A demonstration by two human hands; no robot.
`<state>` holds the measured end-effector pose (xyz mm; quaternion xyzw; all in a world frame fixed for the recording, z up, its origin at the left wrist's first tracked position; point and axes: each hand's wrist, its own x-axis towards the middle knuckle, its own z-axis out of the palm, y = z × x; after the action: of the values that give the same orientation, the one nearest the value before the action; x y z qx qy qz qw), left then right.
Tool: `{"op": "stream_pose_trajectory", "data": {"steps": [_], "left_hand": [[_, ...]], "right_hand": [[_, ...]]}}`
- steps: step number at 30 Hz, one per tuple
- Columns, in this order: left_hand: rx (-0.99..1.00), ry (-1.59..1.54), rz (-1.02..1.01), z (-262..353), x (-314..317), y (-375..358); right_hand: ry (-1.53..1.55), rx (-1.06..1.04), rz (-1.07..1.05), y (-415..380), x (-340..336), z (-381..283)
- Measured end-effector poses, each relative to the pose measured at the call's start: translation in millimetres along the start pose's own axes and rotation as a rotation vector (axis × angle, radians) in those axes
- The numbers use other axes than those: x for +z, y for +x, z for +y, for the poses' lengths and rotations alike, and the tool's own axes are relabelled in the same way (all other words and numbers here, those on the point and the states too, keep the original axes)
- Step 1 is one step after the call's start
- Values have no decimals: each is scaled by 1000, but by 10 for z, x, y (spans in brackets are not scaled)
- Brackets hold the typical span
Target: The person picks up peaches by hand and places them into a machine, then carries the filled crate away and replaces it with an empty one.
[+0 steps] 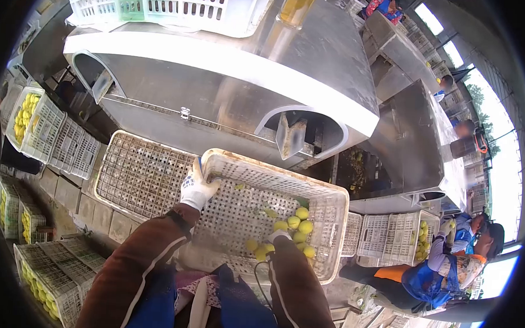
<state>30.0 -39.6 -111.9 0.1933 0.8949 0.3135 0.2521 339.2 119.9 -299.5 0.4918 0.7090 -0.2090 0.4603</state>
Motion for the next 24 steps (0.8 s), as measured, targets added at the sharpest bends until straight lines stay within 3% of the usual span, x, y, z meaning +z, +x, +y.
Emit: {"op": "stream_pose_trajectory", "data": {"steps": [3,7,10,13,15,17,19,21,24], "left_hand": [[32,-21,-6,10,47,21],[24,-38,-29,15,42,35],[3,-1,-12,-52,26,34],[37,-15,-20,-35,71,43],[45,-18,9,-39,88,42],[20,23,-9,-20,78,45],[25,24,-21,-33,72,59],[33,27,-24,-48,101,41],[28,33,-19,-45,82,48]], "right_hand": [[-53,-113,-72,-506,-279,-243],[38,-324,71,19,241,-141],[221,-452,-75,-123,318,-412],[-301,-656,164,-831,-92,-772],[-118,-545,182,-978,-436,-823],[439,-687,435,-1280,-913,-688],[1076,-1059,673,-1629,-1448,-725],[1407,-1224,631,-1856,-1928,-743],[978,-996,1351,-1496,-2401,-855]]}}
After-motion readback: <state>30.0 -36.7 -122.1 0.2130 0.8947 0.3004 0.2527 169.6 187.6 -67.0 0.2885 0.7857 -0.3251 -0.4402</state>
